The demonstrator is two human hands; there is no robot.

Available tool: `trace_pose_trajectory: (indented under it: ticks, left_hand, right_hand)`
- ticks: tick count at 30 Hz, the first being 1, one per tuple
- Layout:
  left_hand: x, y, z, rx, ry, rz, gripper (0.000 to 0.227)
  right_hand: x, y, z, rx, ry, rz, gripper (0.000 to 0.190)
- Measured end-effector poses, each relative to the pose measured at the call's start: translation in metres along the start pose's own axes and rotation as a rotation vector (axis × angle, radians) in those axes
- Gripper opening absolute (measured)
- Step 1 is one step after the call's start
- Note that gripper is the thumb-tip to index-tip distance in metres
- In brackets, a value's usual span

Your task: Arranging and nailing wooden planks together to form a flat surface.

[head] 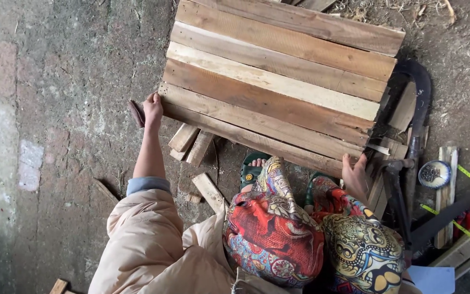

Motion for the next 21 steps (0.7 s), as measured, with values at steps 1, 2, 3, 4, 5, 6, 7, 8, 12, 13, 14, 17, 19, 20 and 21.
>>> trace_pose_trajectory:
  ticks: [1,2,3,4,5,6,7,8,12,13,14,17,19,20,21]
  left_hand:
    - [0.005,-0.002,0.006,-0.016,-0.004,0.075,0.033]
    - [0.010,-0.003,0.011,-0.031,-0.009,0.149,0.032]
    - [0.015,-0.004,0.018,-0.033,-0.007,0.147,0.032]
    - [0.020,-0.004,0.024,-0.040,0.005,0.193,0.031]
    - [0.022,-0.008,0.031,-0.044,0.013,0.238,0.030]
    - [0.017,-0.011,0.035,-0.043,0.011,0.234,0.030]
    - [0.011,-0.012,0.040,-0.042,-0.015,0.306,0.033]
    - [0.005,-0.014,0.045,-0.041,-0.042,0.378,0.038]
    - [-0.040,-0.038,0.065,0.038,-0.089,0.334,0.042]
    - [-0.053,-0.045,0.065,0.083,-0.086,0.338,0.046]
    - [-0.067,-0.054,0.065,0.127,-0.083,0.343,0.049]
    - [-0.100,-0.056,0.053,0.194,-0.127,0.325,0.041]
    - [-0.106,-0.053,0.044,0.240,-0.137,0.311,0.040]
    - [-0.109,-0.049,0.043,0.240,-0.121,0.279,0.038]
    - [-0.111,-0.052,0.038,0.270,-0.140,0.297,0.038]
  right_hand:
    - [-0.008,-0.003,0.006,0.003,0.004,-0.011,0.075]
    - [-0.016,-0.006,0.012,0.007,0.007,-0.022,0.076]
    - [-0.021,-0.009,0.015,0.007,0.010,-0.024,0.076]
    - [-0.026,-0.012,0.019,0.010,0.024,-0.020,0.076]
    - [-0.032,-0.013,0.023,0.008,0.037,-0.015,0.077]
    - [-0.032,-0.012,0.024,0.005,0.039,-0.015,0.077]
    - [-0.032,-0.013,0.025,0.012,0.067,0.012,0.077]
    - [-0.031,-0.014,0.027,0.019,0.095,0.039,0.078]
    - [-0.048,-0.002,0.063,-0.173,0.221,-0.054,0.058]
    - [-0.056,0.000,0.077,-0.250,0.273,-0.034,0.052]
    - [-0.065,0.002,0.093,-0.329,0.325,-0.016,0.049]
    - [-0.072,-0.007,0.132,-0.342,0.277,0.410,0.038]
    - [-0.053,-0.001,0.109,-0.356,0.182,0.625,0.040]
    - [-0.040,0.001,0.100,-0.335,0.133,0.835,0.043]
    - [-0.052,-0.002,0.105,-0.364,0.108,0.847,0.043]
Point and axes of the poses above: each hand's wrist, its own z-axis towards the middle knuckle, its own y-axis out of the back of the hand, x = y × z, the point moved 2 cm from there along z, towards the middle knuckle, and after that the axes turned 13 degrees about y, right-handed, at the moved point
